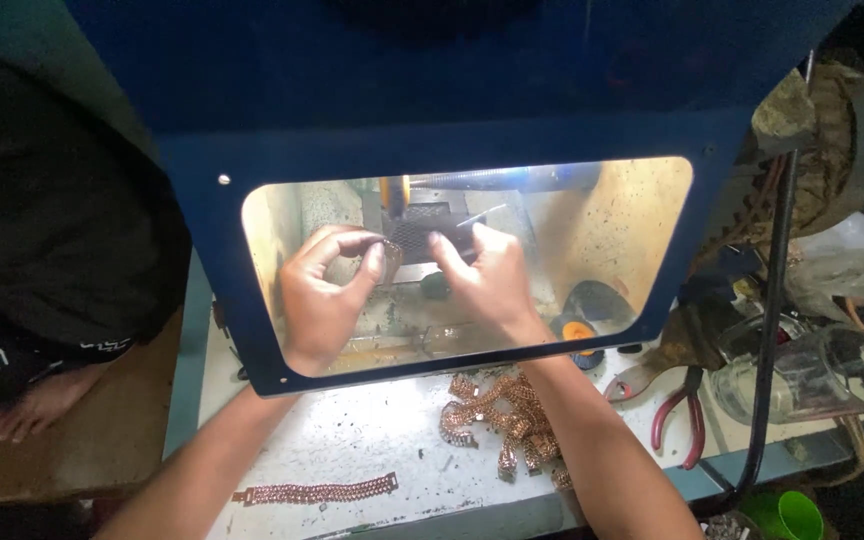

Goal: Polishing a metal jewelry bracelet using a bench-mounted polishing machine with a rotating buffing wheel.

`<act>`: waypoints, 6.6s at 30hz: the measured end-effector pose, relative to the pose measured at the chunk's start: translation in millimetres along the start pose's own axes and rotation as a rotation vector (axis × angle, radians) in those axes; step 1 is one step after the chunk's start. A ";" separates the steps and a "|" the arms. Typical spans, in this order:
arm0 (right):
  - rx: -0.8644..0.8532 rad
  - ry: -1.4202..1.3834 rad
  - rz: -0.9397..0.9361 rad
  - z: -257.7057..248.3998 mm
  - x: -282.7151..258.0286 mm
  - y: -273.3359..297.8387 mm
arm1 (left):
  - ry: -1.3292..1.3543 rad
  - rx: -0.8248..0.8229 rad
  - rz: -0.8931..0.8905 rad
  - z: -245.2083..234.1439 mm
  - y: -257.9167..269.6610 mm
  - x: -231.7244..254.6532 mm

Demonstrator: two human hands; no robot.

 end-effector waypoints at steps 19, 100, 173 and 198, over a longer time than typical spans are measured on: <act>0.044 -0.629 0.331 34.2 -23.6 -13.6 | 0.469 -0.016 -0.408 18.7 -10.5 -16.0; -0.154 -0.824 0.072 31.0 -18.0 -9.1 | 0.389 0.057 -0.344 7.9 -10.9 11.1; -0.810 -0.270 0.692 -19.2 -96.0 121.5 | 0.535 0.138 -1.037 -62.4 122.2 72.8; -0.226 -0.110 0.438 -66.5 -68.0 199.3 | -0.525 -0.189 -0.175 -135.6 206.2 85.1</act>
Point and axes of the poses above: each hand's wrist, its own y-axis away from the middle knuckle, its own z-axis out of the palm, x = y × z, the point moved 2 cm from there along -y, towards the middle knuckle, and after that the axes turned 7 degrees about -x, right-handed, at the moved point
